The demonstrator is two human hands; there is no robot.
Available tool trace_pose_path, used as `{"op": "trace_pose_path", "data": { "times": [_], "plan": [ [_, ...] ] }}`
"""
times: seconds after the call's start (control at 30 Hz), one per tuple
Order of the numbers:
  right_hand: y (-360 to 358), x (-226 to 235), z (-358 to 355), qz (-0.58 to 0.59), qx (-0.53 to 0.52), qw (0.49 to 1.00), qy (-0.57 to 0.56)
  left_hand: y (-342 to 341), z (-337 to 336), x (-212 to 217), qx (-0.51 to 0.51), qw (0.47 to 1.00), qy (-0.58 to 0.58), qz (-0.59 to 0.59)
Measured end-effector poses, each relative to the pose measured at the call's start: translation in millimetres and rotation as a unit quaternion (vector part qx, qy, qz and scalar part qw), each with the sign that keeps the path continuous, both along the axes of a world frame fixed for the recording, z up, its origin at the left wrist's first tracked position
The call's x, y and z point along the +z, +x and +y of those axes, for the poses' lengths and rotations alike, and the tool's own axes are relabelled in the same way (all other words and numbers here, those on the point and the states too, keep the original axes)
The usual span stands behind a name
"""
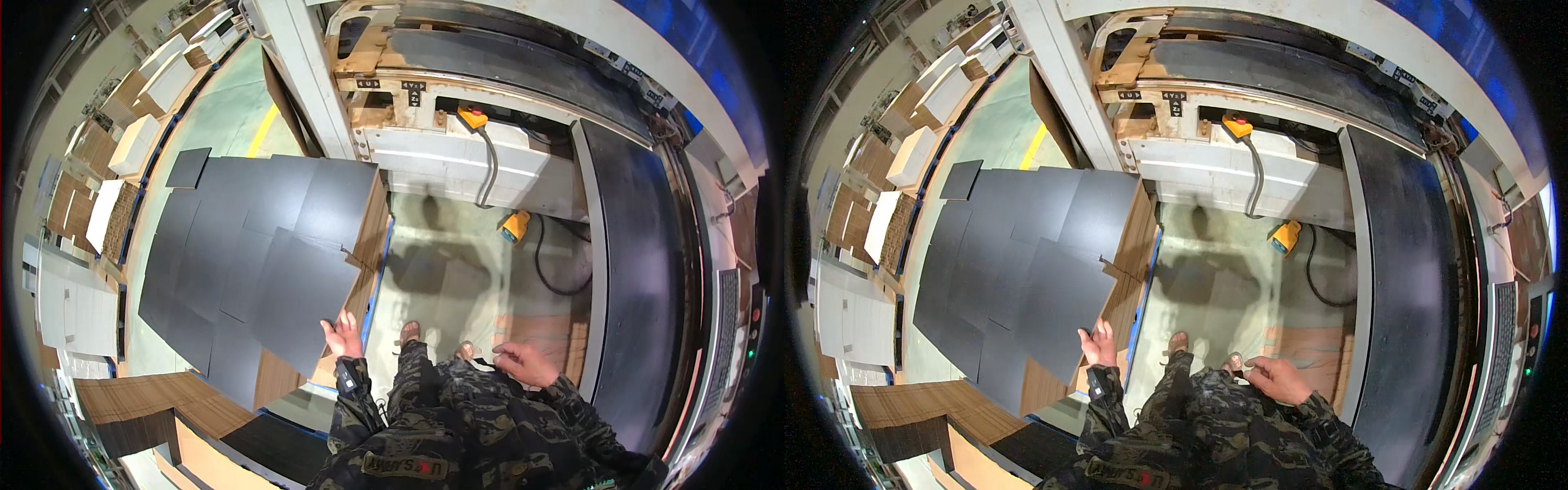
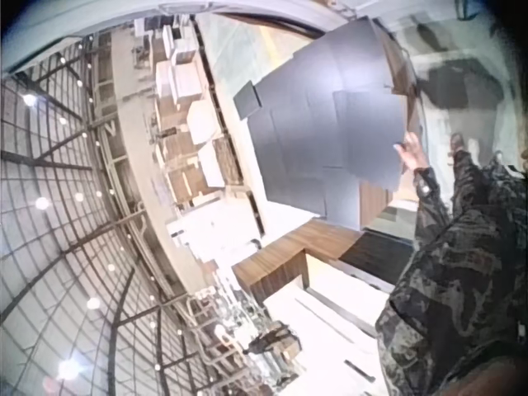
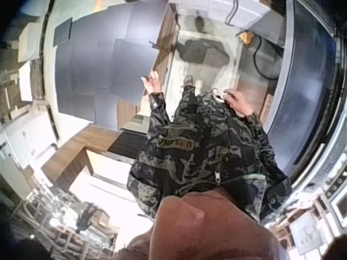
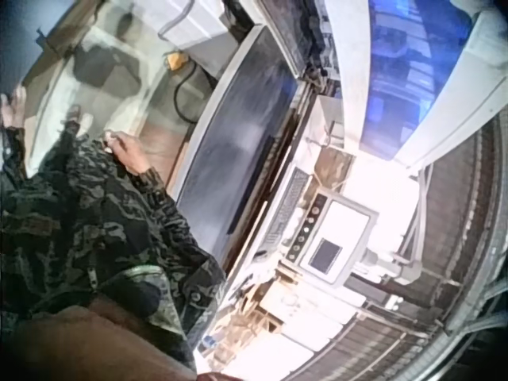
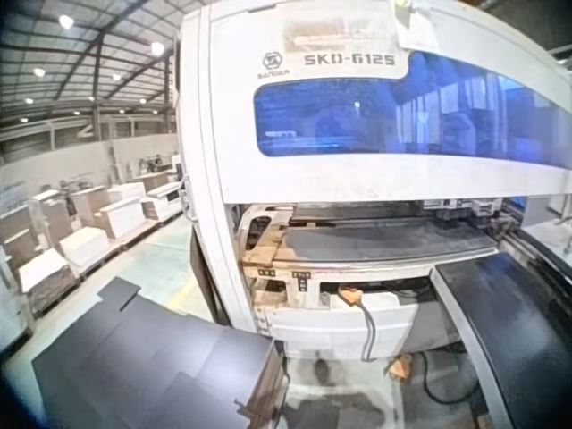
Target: The recorder uses a utility knife to trim and process furniture panels before stacking them in a manufacturing facility.
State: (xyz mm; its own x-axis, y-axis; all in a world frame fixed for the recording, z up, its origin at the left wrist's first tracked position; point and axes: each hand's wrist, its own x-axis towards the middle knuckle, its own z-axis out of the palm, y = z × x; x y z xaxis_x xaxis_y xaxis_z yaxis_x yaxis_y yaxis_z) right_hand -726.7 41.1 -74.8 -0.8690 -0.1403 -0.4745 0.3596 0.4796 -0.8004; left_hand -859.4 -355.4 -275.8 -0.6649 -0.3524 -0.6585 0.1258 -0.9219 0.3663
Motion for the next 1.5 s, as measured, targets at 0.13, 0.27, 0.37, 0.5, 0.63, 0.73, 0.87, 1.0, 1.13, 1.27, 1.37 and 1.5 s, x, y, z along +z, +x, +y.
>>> {"op": "trace_pose_path", "data": {
  "times": [0.13,0.27,0.37,0.5,0.63,0.73,0.87,1.0,1.13,1.27,1.37,1.5],
  "plan": [
    [4.9,-9.6,11.2,-0.015,-0.036,0.998,-0.041,19.3,4.8,-7.2,0.031,0.999,-0.007,0.022],
    [0.0,-2.7,20.5,0.011,0.000,1.000,-0.007,17.0,14.2,5.6,0.066,0.991,-0.111,0.019],
    [-4.7,7.8,22.9,-0.062,0.009,0.998,0.008,22.4,10.2,10.7,0.065,0.988,-0.136,0.042],
    [-0.2,-1.6,27.3,0.025,0.006,1.000,0.002,35.7,6.2,39.2,0.075,0.991,-0.103,0.051],
    [-1.2,-5.2,32.3,-0.034,0.009,0.999,-0.023,36.9,16.9,94.1,0.061,0.993,-0.089,0.054],
    [0.3,-15.5,39.0,-0.018,-0.002,0.999,-0.035,28.7,37.5,141.1,0.000,0.991,-0.120,0.065],
    [-5.6,-3.3,42.5,0.061,-0.021,0.998,-0.027,19.9,56.3,206.0,-0.047,0.918,-0.387,0.067],
    [-13.2,16.3,48.2,0.112,-0.020,0.993,0.007,7.6,78.5,271.9,-0.132,0.760,-0.628,0.102],
    [-15.7,16.3,51.1,0.173,0.005,0.982,0.075,-16.1,103.6,325.7,-0.126,0.369,-0.884,0.258],
    [-1.6,21.9,58.2,0.152,-0.045,0.987,0.030,-45.8,113.5,326.9,-0.067,0.089,-0.932,0.346],
    [13.3,16.5,62.8,0.142,-0.085,0.986,0.004,-57.7,123.1,326.8,-0.071,0.076,-0.916,0.388],
    [31.1,24.9,62.7,0.136,-0.134,0.981,-0.018,-65.3,137.1,329.0,-0.066,0.066,-0.899,0.428]
  ]
}}
